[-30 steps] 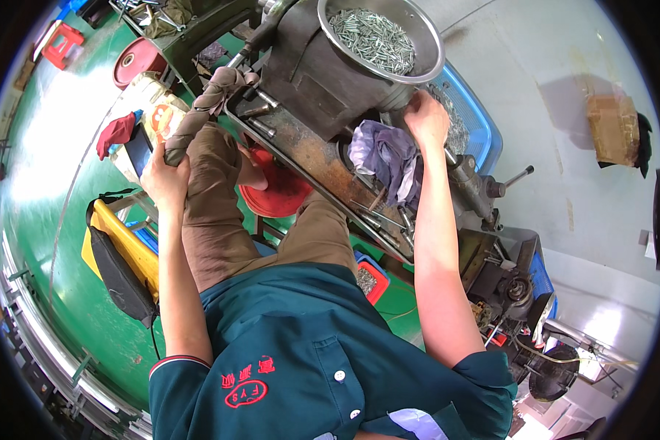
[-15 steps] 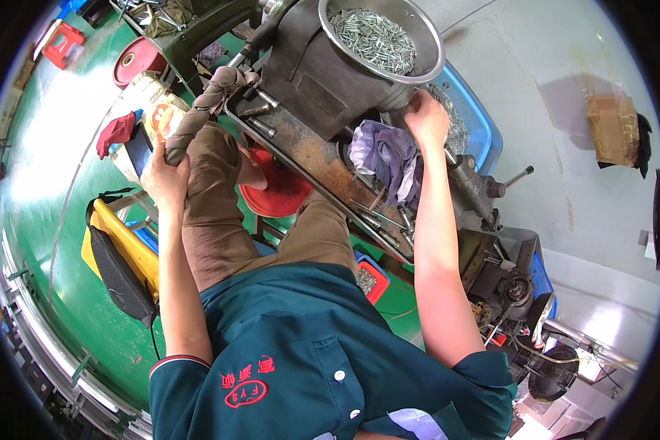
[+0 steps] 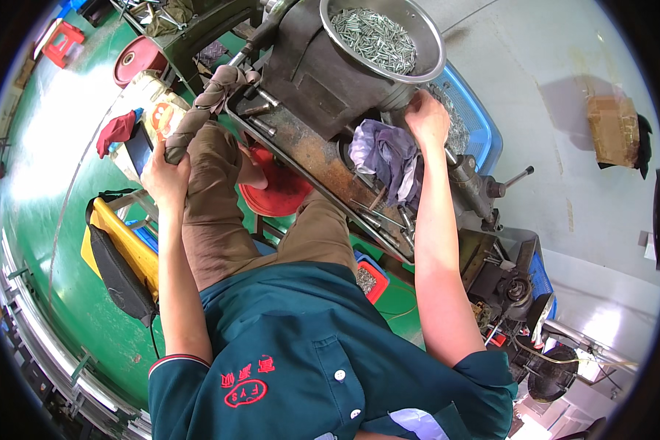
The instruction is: The person removes their glasses, then repeatedly picks metal pins from a bowl and inserts them into a machine while operating the lever by hand.
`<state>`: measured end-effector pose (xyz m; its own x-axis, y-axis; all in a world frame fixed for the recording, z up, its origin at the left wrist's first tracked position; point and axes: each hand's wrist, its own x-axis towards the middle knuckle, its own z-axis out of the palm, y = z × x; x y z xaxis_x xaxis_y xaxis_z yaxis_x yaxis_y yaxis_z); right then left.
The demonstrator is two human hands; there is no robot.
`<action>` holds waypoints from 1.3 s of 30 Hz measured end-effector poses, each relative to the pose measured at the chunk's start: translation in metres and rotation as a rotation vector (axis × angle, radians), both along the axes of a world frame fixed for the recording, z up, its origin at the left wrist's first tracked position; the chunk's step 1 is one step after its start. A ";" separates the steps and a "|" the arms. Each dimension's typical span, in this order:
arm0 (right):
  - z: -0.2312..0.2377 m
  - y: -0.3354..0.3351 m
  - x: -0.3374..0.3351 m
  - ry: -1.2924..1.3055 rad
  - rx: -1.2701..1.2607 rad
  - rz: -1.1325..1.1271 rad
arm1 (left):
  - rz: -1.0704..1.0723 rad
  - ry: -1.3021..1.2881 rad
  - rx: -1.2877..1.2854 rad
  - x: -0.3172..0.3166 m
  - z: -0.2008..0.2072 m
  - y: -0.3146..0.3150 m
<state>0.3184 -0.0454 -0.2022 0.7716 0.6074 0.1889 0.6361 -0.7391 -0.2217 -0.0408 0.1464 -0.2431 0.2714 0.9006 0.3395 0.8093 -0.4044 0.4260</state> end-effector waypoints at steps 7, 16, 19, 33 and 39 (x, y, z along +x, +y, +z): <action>0.001 0.000 -0.001 -0.001 -0.003 0.000 | 0.010 0.012 -0.006 0.000 0.000 0.000; 0.001 0.000 -0.001 -0.003 -0.004 0.003 | -0.001 0.025 -0.003 0.000 0.001 0.000; 0.001 0.000 -0.001 -0.006 -0.011 0.005 | 0.009 0.032 -0.004 -0.001 -0.001 0.001; 0.002 0.000 0.000 0.020 -0.046 -0.023 | 0.011 0.017 0.007 0.000 -0.001 0.000; 0.003 0.000 -0.001 0.018 -0.061 -0.022 | 0.001 0.010 0.000 0.001 0.002 -0.001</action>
